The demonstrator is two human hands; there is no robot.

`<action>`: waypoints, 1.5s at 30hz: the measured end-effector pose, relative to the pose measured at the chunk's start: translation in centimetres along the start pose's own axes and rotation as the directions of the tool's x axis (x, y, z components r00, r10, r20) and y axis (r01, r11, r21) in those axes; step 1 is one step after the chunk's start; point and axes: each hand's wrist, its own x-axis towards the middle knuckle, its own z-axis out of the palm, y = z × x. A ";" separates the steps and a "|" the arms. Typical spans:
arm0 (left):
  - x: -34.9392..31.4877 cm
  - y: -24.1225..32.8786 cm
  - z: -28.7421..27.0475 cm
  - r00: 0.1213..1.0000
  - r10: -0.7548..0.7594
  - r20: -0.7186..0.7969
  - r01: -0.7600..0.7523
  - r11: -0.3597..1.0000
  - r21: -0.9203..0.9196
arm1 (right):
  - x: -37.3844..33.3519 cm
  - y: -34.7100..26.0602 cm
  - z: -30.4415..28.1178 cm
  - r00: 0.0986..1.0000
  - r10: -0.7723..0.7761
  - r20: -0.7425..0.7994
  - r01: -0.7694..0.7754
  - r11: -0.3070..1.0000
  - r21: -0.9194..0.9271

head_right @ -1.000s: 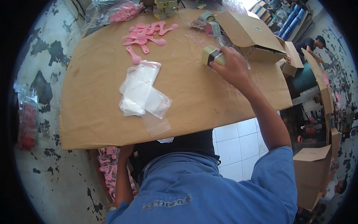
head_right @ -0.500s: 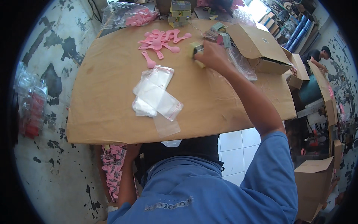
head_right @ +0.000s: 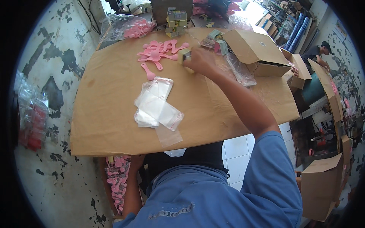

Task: Packing small pink plastic spoons and decorative cards into clear plastic bags.

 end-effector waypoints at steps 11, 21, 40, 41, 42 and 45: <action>-0.3 -1.6 0.0 0.998 0.027 0.064 -0.032 0.997 0.075 | -9.7 0.0 -4.5 0.941 -0.223 0.254 0.086 0.885 0.458; -0.2 -1.6 0.3 0.991 -0.001 0.132 -0.017 0.990 0.138 | -10.9 4.3 -6.7 0.996 0.007 0.091 -0.055 0.844 0.534; -1.9 10.0 -7.7 0.924 -0.127 0.362 0.049 0.975 0.215 | -15.0 5.8 -9.1 0.985 0.160 0.060 -0.123 0.423 0.898; -1.9 10.5 -8.2 0.928 -0.092 0.361 0.011 0.976 0.219 | -14.9 5.9 -9.1 0.976 0.218 0.020 -0.122 0.464 0.877; -2.0 11.0 -8.7 0.931 -0.056 0.360 -0.027 0.975 0.222 | -14.7 6.1 -9.1 0.975 0.221 0.020 -0.124 0.465 0.876; -1.7 14.4 -11.0 0.854 -0.248 0.458 0.145 0.958 0.247 | -14.2 6.6 -8.7 0.954 0.230 -0.191 0.012 0.608 0.794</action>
